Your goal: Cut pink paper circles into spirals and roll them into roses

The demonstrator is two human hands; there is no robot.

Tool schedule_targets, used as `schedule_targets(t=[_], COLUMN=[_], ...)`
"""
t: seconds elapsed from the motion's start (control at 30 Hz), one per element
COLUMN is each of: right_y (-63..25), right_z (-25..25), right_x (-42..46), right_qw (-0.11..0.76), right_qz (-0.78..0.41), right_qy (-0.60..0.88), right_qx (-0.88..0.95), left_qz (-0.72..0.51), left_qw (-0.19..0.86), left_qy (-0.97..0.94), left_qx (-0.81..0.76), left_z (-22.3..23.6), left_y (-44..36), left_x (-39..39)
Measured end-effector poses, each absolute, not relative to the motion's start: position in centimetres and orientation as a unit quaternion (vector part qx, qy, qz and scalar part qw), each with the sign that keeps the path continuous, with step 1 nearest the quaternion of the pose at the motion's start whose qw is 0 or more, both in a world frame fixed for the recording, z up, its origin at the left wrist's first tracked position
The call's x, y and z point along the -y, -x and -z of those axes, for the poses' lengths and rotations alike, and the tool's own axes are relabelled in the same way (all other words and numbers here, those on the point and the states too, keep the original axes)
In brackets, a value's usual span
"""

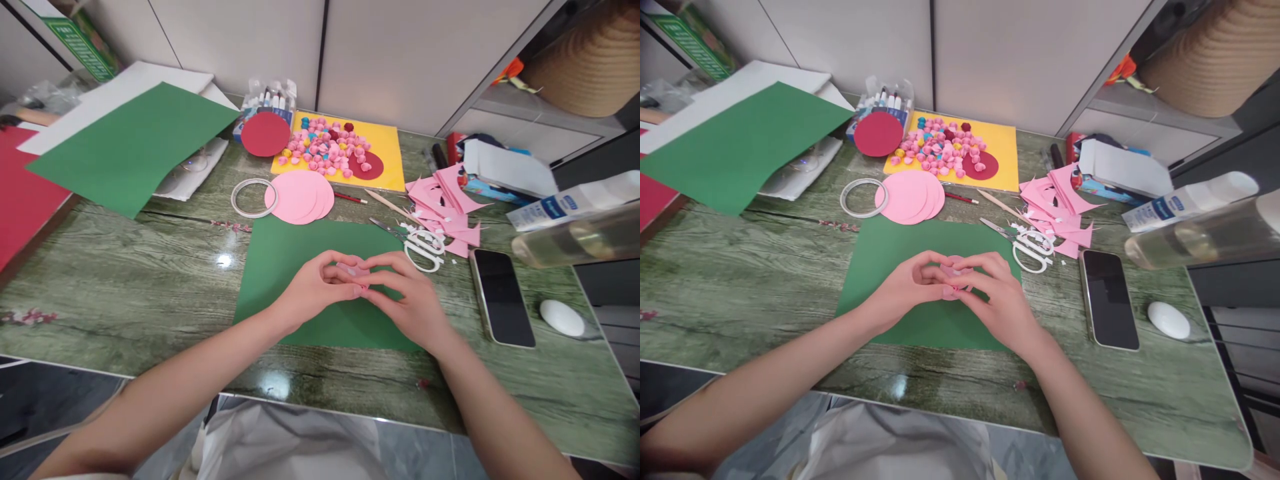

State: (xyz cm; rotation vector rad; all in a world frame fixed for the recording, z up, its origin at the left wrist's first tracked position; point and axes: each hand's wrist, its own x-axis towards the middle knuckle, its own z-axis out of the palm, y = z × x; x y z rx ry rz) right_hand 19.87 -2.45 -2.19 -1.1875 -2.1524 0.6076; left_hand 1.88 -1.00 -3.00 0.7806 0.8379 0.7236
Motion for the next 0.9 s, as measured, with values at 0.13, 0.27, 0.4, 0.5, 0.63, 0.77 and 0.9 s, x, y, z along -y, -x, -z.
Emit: schedule_targets(t=[0.13,0.27,0.4,0.5,0.63,0.77,0.9], right_y=[-19.74,-19.57,-19.36,-19.34,-19.72,-20.18,-20.2], right_z=[2.23,2.18,2.22,2.15,1.93,1.9,2.05], right_x=[2.48,2.57,2.71,2.71,2.54,2.41,2.47], right_qw=[0.304,0.289,0.281,0.277,0.283,0.28,0.258], right_qz=[-0.215,-0.219,-0.206,-0.195,-0.201,-0.217,-0.239], right_qy=[0.469,0.472,0.474,0.477,0.482,0.464,0.437], right_qx=[0.801,0.803,0.808,0.811,0.805,0.812,0.828], left_qz=[-0.337,-0.329,-0.321,-0.326,-0.328,-0.321,-0.312], left_qw=[0.783,0.773,0.766,0.77,0.782,0.784,0.787], left_qy=[-0.361,-0.376,-0.389,-0.378,-0.343,-0.345,-0.352], left_qx=[-0.379,-0.391,-0.399,-0.396,-0.404,-0.404,-0.4], left_z=[3.2,3.08,2.87,2.83,2.96,3.11,2.97], left_y=[-1.99,-2.13,-2.27,-2.26,-2.0,-1.75,-1.72], left_x=[1.19,1.31,1.41,1.45,1.28,0.95,0.84])
